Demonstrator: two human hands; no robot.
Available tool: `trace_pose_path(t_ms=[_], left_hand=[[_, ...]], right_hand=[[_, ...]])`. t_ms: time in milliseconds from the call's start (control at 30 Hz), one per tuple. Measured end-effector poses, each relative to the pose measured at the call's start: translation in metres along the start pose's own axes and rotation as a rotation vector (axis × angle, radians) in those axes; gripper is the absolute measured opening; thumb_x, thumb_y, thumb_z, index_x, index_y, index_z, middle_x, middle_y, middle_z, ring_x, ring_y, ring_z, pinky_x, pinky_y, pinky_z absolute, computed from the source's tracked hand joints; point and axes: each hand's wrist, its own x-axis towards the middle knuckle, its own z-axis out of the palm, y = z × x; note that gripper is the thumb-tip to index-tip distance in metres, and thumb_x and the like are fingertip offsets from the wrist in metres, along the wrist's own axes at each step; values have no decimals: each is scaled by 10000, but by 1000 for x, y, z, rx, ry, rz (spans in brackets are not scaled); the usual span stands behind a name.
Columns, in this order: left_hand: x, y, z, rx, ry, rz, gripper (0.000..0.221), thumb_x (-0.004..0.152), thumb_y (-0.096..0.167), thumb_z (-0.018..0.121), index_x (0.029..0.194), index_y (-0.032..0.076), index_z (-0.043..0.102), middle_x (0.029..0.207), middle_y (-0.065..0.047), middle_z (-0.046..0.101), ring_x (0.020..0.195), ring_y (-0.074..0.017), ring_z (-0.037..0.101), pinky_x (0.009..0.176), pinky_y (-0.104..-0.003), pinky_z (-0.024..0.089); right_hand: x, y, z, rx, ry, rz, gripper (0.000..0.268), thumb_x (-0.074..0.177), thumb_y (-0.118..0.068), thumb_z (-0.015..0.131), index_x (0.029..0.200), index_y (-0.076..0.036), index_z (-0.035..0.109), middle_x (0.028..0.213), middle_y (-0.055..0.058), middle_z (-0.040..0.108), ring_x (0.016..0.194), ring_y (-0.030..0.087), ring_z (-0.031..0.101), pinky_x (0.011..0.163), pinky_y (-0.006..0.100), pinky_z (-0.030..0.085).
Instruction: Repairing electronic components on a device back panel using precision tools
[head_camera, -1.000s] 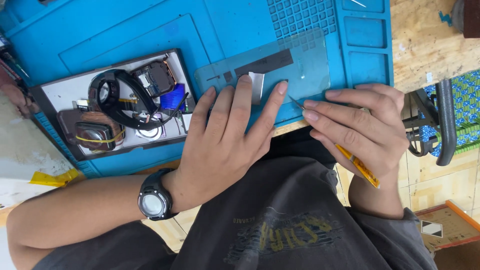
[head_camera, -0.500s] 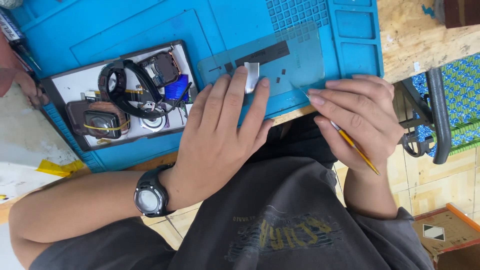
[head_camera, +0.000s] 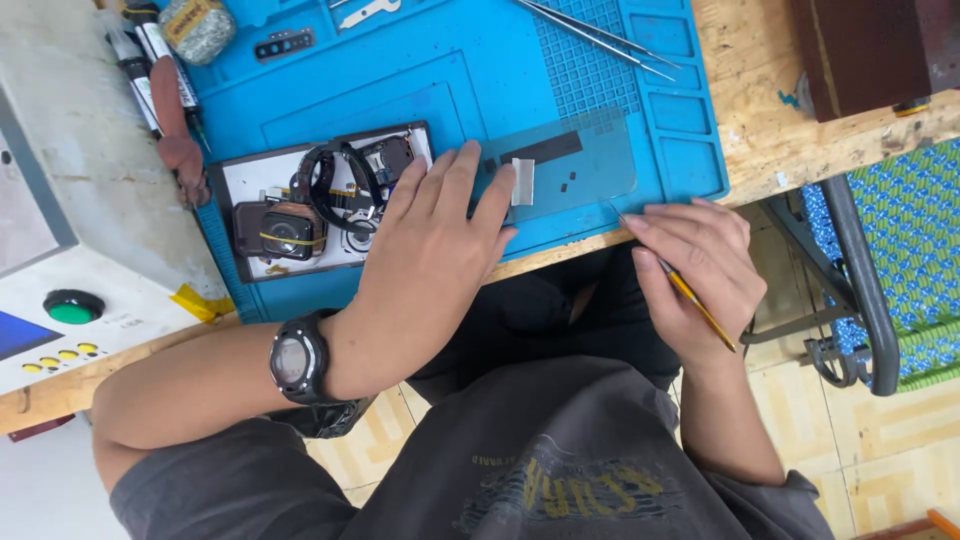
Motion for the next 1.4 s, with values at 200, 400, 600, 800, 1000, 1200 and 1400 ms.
trace_pose_path(t_ms=[200, 400, 600, 800, 1000, 1200, 1400], left_hand=[[1, -12, -10, -62, -114, 131, 654, 804, 155, 676, 1378, 78, 371, 1269, -253, 450, 1180, -378, 475, 1000, -485, 401], [0, -12, -5, 33, -65, 158, 718, 750, 260, 733, 1349, 102, 370, 1267, -275, 446, 1176, -398, 478, 1022, -496, 393], [9, -12, -13, 236, 93, 197, 649, 706, 229, 719, 1287, 128, 448, 853, -65, 470, 743, -222, 479, 699, -321, 438], [16, -17, -9, 143, 130, 192, 601, 765, 362, 692, 1247, 122, 427, 838, -66, 412, 728, -221, 412, 664, -318, 370], [17, -14, -8, 61, 127, 165, 640, 722, 380, 707, 1231, 114, 425, 827, -74, 423, 729, -247, 402, 655, -352, 338], [10, -5, -12, -32, 43, 122, 658, 725, 350, 722, 1250, 104, 409, 816, -87, 419, 706, -253, 394, 635, -367, 350], [0, 10, -15, -43, 43, -3, 578, 719, 291, 702, 1210, 132, 442, 877, -109, 433, 729, -261, 440, 632, -362, 380]], right_hand=[[-13, -3, -3, 31, 53, -7, 98, 931, 4, 560, 946, 56, 642, 931, 184, 676, 877, 338, 669, 844, 376, 467], [-24, -10, -10, 60, 82, 78, 115, 938, 11, 546, 927, 91, 629, 912, 202, 670, 824, 320, 659, 812, 374, 468], [-34, -11, -4, 103, 116, 151, 89, 937, 38, 544, 928, 89, 617, 909, 215, 662, 836, 328, 661, 801, 380, 493], [-30, -16, -3, 124, 101, 180, 95, 937, 34, 545, 933, 93, 619, 916, 215, 665, 850, 316, 668, 801, 361, 497], [-31, -13, -3, 131, 95, 219, 99, 938, 23, 555, 934, 94, 624, 918, 204, 664, 838, 302, 661, 797, 357, 497], [-28, -13, -2, 160, 91, 207, 102, 926, 30, 551, 933, 103, 622, 922, 213, 661, 852, 317, 669, 797, 360, 519], [-31, -12, -2, 161, 107, 277, 158, 946, -30, 539, 994, 104, 607, 937, 215, 656, 868, 309, 647, 825, 367, 501]])
